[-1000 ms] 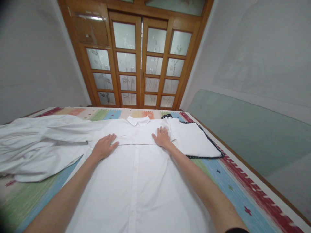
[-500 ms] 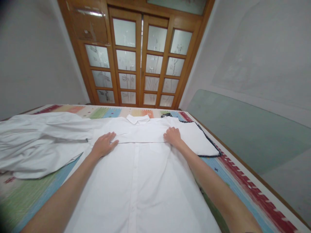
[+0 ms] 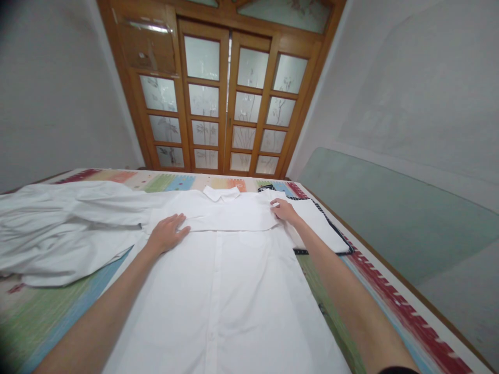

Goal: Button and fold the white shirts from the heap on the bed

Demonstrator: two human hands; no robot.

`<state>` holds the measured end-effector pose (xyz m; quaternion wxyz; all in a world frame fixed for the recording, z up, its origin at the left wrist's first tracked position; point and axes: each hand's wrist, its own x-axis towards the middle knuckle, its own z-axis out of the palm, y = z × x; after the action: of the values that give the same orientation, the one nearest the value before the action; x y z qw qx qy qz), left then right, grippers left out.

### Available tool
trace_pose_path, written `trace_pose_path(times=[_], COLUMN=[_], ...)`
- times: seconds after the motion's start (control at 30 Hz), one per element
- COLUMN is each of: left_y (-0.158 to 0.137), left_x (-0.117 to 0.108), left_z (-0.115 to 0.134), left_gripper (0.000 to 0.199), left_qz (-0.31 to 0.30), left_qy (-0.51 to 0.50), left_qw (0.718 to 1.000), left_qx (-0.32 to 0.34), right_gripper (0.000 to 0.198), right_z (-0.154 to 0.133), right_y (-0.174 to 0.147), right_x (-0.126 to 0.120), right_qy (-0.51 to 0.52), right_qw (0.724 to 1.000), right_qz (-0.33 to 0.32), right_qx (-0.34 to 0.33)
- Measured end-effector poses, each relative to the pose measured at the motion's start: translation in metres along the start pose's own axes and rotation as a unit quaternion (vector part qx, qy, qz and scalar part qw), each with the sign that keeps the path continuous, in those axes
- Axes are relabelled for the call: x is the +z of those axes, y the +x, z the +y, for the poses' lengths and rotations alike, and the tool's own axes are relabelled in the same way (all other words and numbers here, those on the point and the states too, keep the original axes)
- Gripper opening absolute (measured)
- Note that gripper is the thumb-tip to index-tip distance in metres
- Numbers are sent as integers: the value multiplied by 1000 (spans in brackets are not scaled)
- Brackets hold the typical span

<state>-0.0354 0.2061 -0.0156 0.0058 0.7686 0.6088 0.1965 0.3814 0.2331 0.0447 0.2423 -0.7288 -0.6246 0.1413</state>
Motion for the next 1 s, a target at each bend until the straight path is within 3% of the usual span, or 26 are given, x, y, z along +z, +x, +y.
trace_pose_path(times=[0.1,0.3,0.43,0.7,0.8,0.87,1.0], left_y=[0,0,0,0,0,0,0], left_x=[0,1,2,-2,-2,-1,-1], left_z=[-1,-2,-2,0,-1,-1,-1], left_gripper=[43,40,39,42,42,42,44], left_qz=[-5,8,12,-9,-7,-2,-7], left_qy=[5,-14,-14,-1,-4,-5,17], left_qw=[1000,1000,1000,1000,1000,1000,1000], left_qx=[0,-3,-5,0,-4,-4,1], right_gripper=[25,18,32,56,69,67,60], right_z=[0,-5,-4,1,1,1,2], right_y=[3,7,9,8,7,6,5], right_x=[-3,-2,-1,-2,-5,-9,-20], right_qy=[46,-32,-56,-42,9,25,-15], right_qw=[998,997,994,997,999,998,988], right_qz=[-26,20,41,15,-15,-58,-128], right_qx=[-17,-68,-80,-55,-34,-29,-84])
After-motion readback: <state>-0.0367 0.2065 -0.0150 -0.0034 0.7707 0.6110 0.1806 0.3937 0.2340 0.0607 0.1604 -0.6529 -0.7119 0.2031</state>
